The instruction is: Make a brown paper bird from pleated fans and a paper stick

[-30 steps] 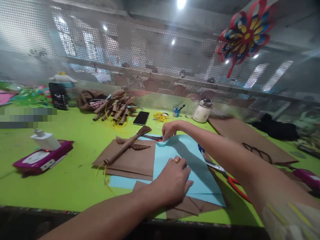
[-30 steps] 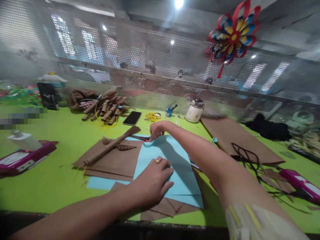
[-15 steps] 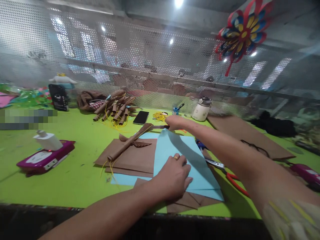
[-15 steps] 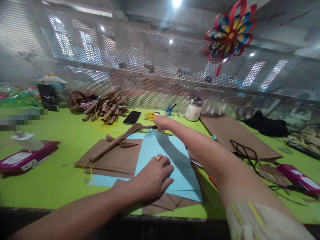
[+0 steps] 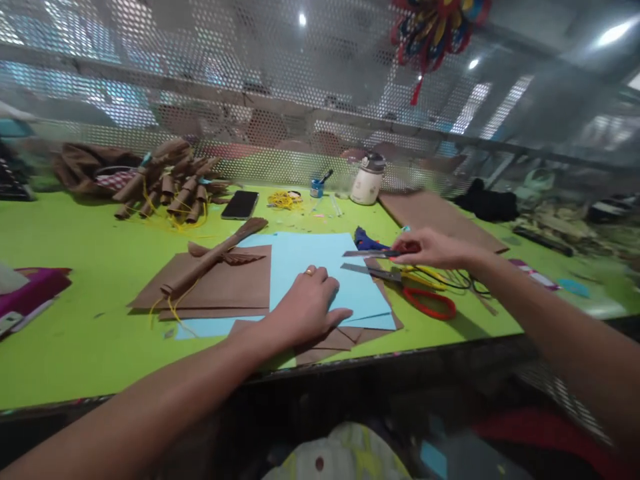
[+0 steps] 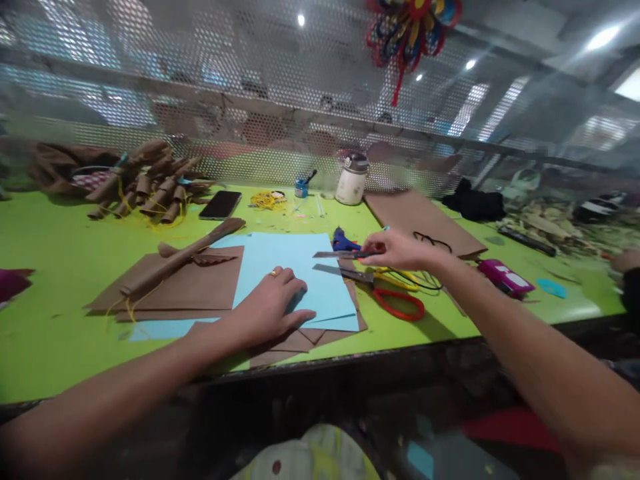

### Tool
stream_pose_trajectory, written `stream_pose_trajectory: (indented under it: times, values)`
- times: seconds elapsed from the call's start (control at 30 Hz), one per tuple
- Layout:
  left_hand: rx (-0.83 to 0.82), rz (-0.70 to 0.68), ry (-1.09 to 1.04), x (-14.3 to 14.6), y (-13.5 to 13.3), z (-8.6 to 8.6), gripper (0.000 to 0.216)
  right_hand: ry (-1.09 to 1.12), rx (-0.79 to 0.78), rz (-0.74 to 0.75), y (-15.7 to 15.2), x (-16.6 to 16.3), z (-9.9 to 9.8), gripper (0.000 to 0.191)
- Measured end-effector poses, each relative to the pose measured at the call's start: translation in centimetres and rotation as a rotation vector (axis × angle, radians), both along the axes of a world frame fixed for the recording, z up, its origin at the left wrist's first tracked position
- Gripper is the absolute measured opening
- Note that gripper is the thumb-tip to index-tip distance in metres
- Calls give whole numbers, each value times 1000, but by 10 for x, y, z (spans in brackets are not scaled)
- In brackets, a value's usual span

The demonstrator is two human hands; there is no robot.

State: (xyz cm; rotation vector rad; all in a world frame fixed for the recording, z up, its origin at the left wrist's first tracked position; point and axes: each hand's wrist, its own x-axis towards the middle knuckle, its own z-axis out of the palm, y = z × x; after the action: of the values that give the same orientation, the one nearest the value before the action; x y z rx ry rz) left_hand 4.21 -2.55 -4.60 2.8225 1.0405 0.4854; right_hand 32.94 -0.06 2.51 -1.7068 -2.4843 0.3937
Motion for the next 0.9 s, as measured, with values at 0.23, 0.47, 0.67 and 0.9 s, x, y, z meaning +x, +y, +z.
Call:
stream_pose_trajectory:
  times: [0.23, 0.47, 0.67, 0.9]
  values:
    - [12, 17, -8, 1, 2, -2, 42, -90, 267, -36, -60, 18, -46, 31]
    - [2, 1, -6, 1, 2, -1, 41, -10, 271, -18, -80, 31, -59, 32]
    - [0, -22, -2, 2, 6, -3, 36, 108, 194, 58, -86, 33, -54, 29]
    - [11, -121, 14, 2, 4, -2, 31, 125, 149, 156, -92, 31, -49, 27]
